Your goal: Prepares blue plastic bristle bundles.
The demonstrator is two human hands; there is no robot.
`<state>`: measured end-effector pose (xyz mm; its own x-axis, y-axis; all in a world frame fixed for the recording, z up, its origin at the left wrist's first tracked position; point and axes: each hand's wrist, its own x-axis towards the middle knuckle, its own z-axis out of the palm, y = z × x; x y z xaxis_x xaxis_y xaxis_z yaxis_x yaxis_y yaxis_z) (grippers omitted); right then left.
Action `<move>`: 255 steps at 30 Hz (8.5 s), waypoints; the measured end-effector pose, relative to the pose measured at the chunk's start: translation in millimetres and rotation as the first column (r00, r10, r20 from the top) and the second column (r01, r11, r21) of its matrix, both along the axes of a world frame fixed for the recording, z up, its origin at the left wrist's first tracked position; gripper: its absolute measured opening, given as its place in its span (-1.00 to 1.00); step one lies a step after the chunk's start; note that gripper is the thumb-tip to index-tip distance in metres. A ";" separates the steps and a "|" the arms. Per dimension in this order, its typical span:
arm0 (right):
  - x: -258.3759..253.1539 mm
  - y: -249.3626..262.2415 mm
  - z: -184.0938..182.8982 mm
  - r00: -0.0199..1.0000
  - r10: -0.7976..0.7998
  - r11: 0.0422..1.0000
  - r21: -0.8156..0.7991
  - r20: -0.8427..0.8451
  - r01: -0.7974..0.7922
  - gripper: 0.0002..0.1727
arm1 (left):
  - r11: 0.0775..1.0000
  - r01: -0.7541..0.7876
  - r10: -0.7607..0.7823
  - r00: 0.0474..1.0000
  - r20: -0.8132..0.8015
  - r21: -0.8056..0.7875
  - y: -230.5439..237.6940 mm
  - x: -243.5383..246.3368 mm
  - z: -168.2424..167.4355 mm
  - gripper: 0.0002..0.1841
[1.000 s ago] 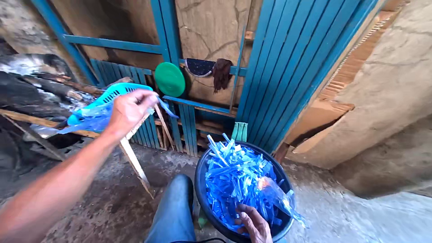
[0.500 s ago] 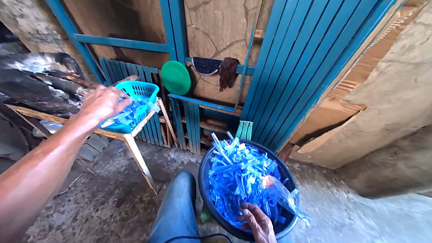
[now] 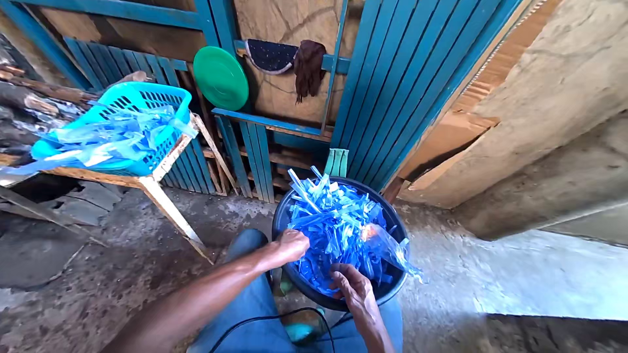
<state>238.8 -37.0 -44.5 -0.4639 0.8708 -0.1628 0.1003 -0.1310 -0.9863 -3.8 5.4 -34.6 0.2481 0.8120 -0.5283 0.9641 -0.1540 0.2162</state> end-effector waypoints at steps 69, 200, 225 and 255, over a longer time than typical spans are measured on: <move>-10.4 -32.2 -2.2 0.877 -0.322 0.923 0.088 -0.358 0.375 -0.75 | 0.985 0.020 -0.082 0.927 0.366 0.172 -46.0 44.2 40.2 -0.68; 13.8 -3.5 0.0 0.976 -0.214 0.964 0.169 0.050 0.203 -0.77 | 0.996 -0.080 0.080 0.997 -0.002 -0.037 44.4 41.9 -28.9 -0.69; 14.0 -3.1 -8.3 0.976 -0.215 0.964 0.155 -0.034 0.217 -0.78 | 0.981 -0.175 0.191 0.935 0.298 -0.081 49.1 14.6 -35.4 -0.35; 6.0 17.6 24.6 0.976 0.005 0.961 0.270 -0.220 0.056 -0.54 | 0.976 0.181 -0.219 0.837 0.501 0.124 15.8 25.5 78.3 -0.67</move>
<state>244.8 -19.4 -19.9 -0.4384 0.8797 0.1843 -0.1193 0.1463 -0.9820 21.7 21.2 43.7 0.6271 0.7449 -0.2277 0.6679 -0.3638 0.6492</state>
